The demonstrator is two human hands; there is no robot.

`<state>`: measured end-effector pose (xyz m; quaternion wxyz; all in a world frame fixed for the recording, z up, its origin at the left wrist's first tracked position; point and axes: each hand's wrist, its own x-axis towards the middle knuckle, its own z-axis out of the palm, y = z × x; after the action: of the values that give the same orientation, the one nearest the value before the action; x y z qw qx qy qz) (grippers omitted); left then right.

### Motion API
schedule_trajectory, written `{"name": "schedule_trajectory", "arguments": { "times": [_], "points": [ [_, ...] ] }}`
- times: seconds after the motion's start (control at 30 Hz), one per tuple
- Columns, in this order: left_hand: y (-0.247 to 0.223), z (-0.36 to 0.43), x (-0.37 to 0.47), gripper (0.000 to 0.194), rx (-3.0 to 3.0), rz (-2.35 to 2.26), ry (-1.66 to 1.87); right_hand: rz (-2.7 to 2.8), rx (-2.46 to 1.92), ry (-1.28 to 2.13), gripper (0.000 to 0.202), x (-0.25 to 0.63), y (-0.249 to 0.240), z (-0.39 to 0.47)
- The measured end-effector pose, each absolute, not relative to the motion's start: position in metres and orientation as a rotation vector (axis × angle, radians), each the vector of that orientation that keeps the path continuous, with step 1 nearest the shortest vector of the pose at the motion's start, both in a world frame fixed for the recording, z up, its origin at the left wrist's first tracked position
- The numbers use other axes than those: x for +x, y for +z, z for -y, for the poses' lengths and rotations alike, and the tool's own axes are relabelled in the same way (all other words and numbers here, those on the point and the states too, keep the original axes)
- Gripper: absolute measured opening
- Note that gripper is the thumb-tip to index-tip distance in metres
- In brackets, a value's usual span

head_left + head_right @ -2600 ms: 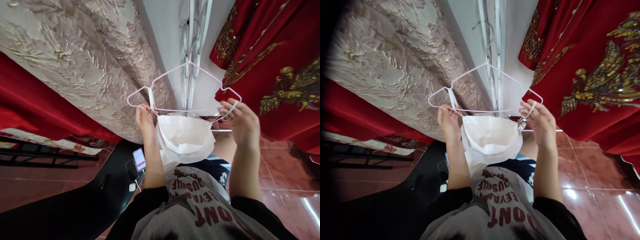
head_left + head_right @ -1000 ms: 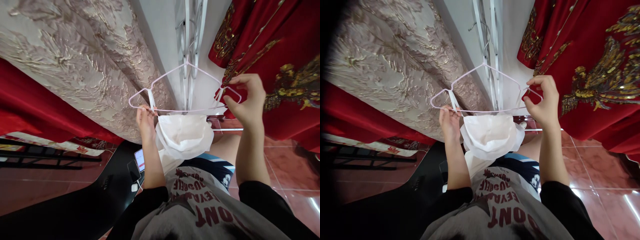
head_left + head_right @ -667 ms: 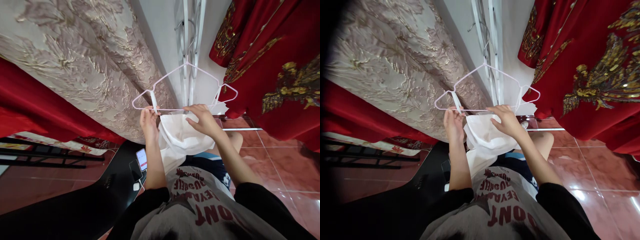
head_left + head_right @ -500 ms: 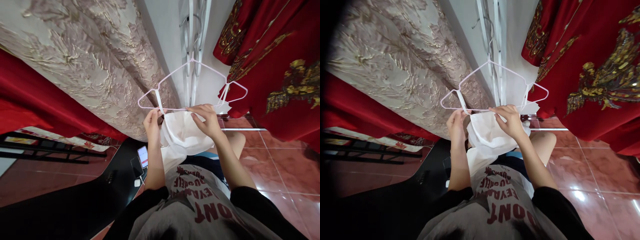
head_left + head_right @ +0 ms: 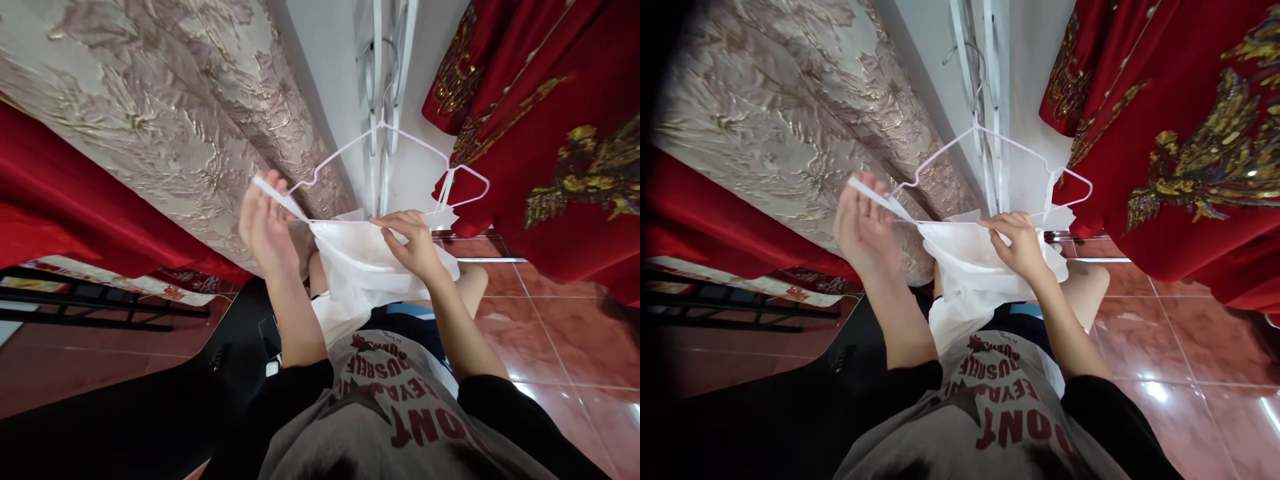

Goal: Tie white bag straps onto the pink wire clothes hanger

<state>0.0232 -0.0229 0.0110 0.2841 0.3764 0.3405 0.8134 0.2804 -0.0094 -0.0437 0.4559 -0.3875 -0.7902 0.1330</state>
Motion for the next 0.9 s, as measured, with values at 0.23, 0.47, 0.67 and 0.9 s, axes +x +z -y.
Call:
{"name": "schedule_trajectory", "arguments": {
  "times": [0.23,0.47,0.67,0.9],
  "points": [
    [-0.035,0.013,0.02,0.042,0.873,-1.251,2.136,1.931,-0.83,0.22,0.048,0.281,-0.052,0.011],
    [-0.044,0.008,0.037,0.056,0.821,-1.082,2.101,1.784,-0.897,0.317,0.027,0.288,-0.038,0.015],
    [-0.035,0.003,0.036,0.052,0.781,-1.089,2.15,1.157,-1.07,0.458,0.039,0.333,-0.031,-0.015],
    [-0.027,0.004,0.031,0.046,0.767,-1.104,2.122,1.207,-1.144,0.885,0.009,0.339,0.014,-0.015]
  ]
}}
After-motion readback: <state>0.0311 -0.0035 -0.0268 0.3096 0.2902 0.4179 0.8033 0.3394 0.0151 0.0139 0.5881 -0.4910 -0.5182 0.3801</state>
